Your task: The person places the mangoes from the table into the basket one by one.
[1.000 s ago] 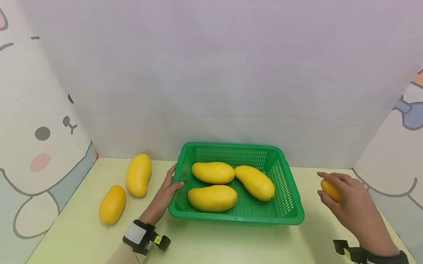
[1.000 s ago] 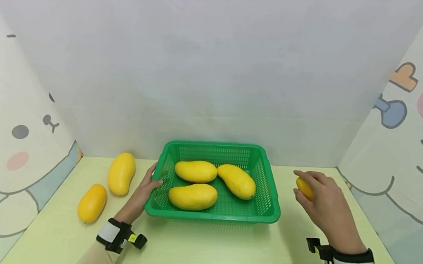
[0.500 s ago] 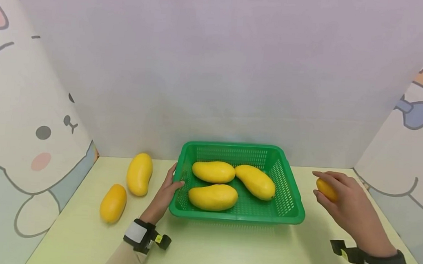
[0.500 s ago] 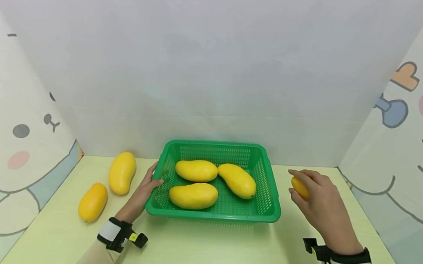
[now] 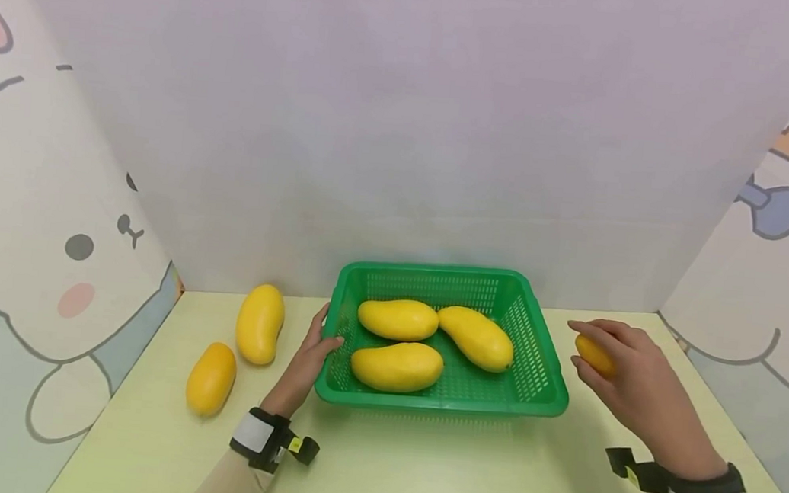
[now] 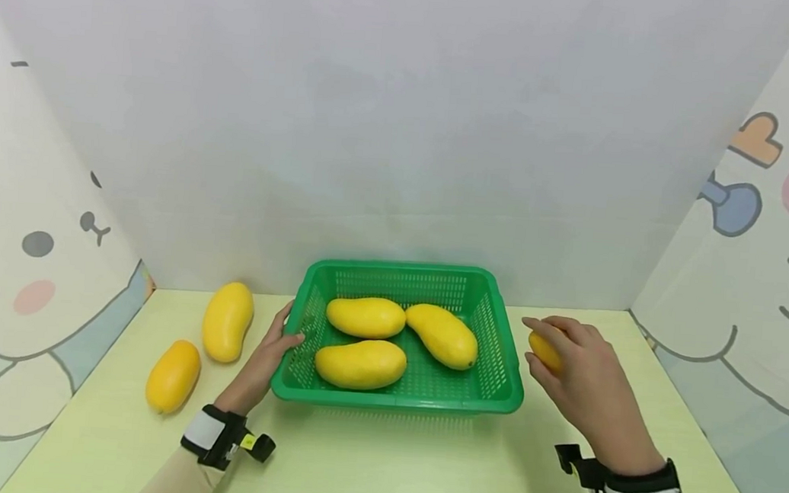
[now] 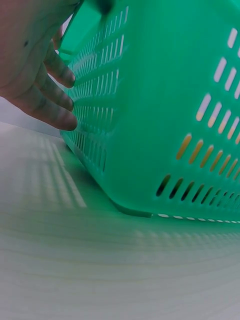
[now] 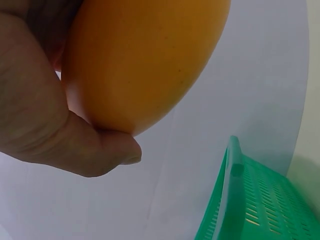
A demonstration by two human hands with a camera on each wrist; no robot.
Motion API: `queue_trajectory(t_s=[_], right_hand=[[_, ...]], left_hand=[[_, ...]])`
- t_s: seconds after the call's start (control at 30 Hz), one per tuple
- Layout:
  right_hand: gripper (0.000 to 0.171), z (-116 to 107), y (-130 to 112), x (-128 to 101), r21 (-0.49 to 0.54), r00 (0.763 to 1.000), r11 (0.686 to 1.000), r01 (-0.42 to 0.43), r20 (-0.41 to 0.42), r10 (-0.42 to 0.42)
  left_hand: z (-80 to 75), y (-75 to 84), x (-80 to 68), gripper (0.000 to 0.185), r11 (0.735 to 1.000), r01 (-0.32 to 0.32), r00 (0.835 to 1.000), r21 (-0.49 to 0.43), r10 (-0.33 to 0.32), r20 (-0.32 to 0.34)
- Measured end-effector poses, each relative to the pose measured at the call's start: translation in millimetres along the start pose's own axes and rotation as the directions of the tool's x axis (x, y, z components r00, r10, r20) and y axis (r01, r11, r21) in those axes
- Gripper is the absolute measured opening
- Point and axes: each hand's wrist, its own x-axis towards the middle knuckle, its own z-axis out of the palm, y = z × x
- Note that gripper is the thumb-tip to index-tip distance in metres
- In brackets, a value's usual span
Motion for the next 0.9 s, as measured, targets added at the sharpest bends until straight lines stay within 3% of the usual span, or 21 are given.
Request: queue_trajectory(t_s=[0.63, 0.9], right_hand=[[0.052, 12, -16, 2, 0.031, 0.997, 0.997, 0.066, 0.027, -0.067], [0.054, 13, -22, 5, 0.039, 0.992, 0.991, 0.126, 0.002, -0.126]], left_hand=[[-0.2, 0.4, -0.4, 0.070, 1.000, -0.002, 1.000, 0.004, 0.002, 0.001], [0.8, 1.5, -0.7, 0.069, 1.000, -0.002, 1.000, 0.012, 0.002, -0.008]])
